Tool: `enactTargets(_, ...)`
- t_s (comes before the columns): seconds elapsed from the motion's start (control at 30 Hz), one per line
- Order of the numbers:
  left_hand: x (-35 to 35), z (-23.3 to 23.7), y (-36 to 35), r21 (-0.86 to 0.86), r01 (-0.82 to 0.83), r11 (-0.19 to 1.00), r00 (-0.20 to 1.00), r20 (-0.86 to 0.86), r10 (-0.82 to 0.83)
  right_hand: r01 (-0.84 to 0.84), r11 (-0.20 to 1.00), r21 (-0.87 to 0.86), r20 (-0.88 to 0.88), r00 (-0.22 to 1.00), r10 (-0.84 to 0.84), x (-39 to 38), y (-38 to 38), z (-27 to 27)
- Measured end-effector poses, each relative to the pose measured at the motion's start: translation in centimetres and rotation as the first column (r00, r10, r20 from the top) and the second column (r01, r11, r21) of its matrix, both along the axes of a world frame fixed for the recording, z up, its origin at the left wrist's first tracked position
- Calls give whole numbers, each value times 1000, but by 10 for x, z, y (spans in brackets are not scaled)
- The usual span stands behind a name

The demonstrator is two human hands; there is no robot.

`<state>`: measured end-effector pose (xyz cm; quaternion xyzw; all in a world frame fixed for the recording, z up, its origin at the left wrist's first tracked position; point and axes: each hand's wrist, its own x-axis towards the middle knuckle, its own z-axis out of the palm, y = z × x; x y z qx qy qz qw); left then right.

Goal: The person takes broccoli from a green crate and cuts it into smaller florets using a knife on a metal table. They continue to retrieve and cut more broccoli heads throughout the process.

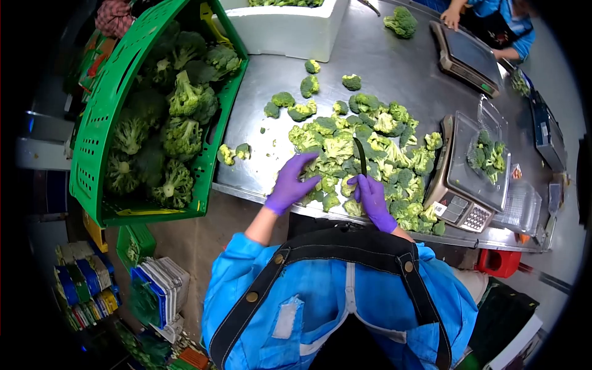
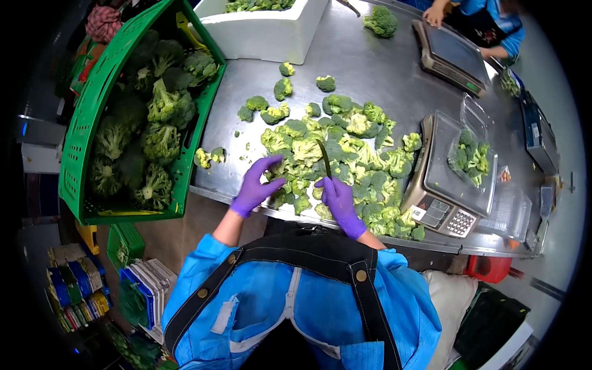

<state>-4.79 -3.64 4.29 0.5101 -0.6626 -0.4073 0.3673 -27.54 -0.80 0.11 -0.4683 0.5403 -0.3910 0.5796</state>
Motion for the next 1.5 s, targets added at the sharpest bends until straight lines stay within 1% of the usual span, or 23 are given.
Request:
enactTargets(0.07,-31,-12,-31,-328,131,936,932,362,-3,-1,1000,-22,-12,1000,0,-1,-1,5)
enactTargets(0.13,-45,-32,-53,-318,265,910,848,527,-62,4,1000,-30,-6,1000,-5,-5,0,10)
enactTargets(0.2,-42,-23,-66,-33,165,986,882,452,-133,17,998,-57,-70,997,-21,-10,1,17)
enactTargets(0.27,-34,-27,-72,219,83,972,970,-242,-28,50,996,-73,-76,996,-55,-18,4,14)
enactTargets(0.33,-22,-8,-71,441,200,875,817,-568,99,105,994,-3,0,994,-105,-23,8,15)
enactTargets(0.37,-22,-8,-67,486,336,807,582,-781,227,72,997,-13,-25,997,-72,-25,8,16)
enactTargets(0.4,-20,-8,-60,473,475,742,288,-881,376,69,998,-7,-19,997,-69,-24,7,19)
enactTargets(0.43,-17,-15,-54,424,614,666,169,-894,414,8,997,-72,-97,995,-15,-24,6,22)
enactTargets(0.53,-22,-20,-35,328,666,670,41,-913,406,-60,990,-128,-171,985,37,-17,2,46)
enactTargets(0.6,-27,-18,-28,452,605,656,156,-875,458,-56,996,74,19,998,55,-10,-3,69)
enactTargets(0.63,-35,-8,-26,433,436,789,443,-866,231,-76,989,123,117,991,62,-9,-6,69)
enactTargets(0.67,-40,-3,-24,323,287,902,705,-708,29,-70,990,126,117,992,55,-10,-9,67)
enactTargets(0.7,-41,1,-20,276,225,934,858,-512,-55,-112,975,193,202,977,72,-11,-11,64)
enactTargets(0.73,-42,4,-19,33,259,965,944,-219,-246,-159,954,254,287,954,83,-11,-13,60)
enactTargets(0.83,-53,17,-8,-39,239,970,904,-356,-237,-108,933,342,354,935,-22,-9,-12,55)
enactTargets(0.9,-65,17,1,278,304,911,438,-890,126,-88,934,345,391,918,-58,-6,-9,44)
enactTargets(0.93,-60,0,4,320,555,768,202,-947,248,-93,934,345,391,919,-54,-4,-9,48)
enactTargets(1.0,-61,-20,14,230,705,671,-154,-874,461,-127,984,124,181,978,104,2,-12,56)
enactTargets(1.03,-60,-24,12,312,686,657,-156,-820,551,-128,984,125,181,978,105,1,-12,55)
enactTargets(1.13,-54,-28,4,396,616,680,4,-866,500,-101,946,-309,-402,915,-34,-2,-12,55)
enactTargets(1.17,-51,-29,3,446,560,698,56,-861,505,-167,942,-290,-456,890,17,-7,-8,61)
enactTargets(1.27,-49,-26,-3,491,472,732,72,-849,523,-349,864,-362,-586,806,80,-1,5,47)
enactTargets(1.5,-52,-21,-11,442,451,775,84,-886,456,-376,829,-415,-623,781,43,9,8,47)
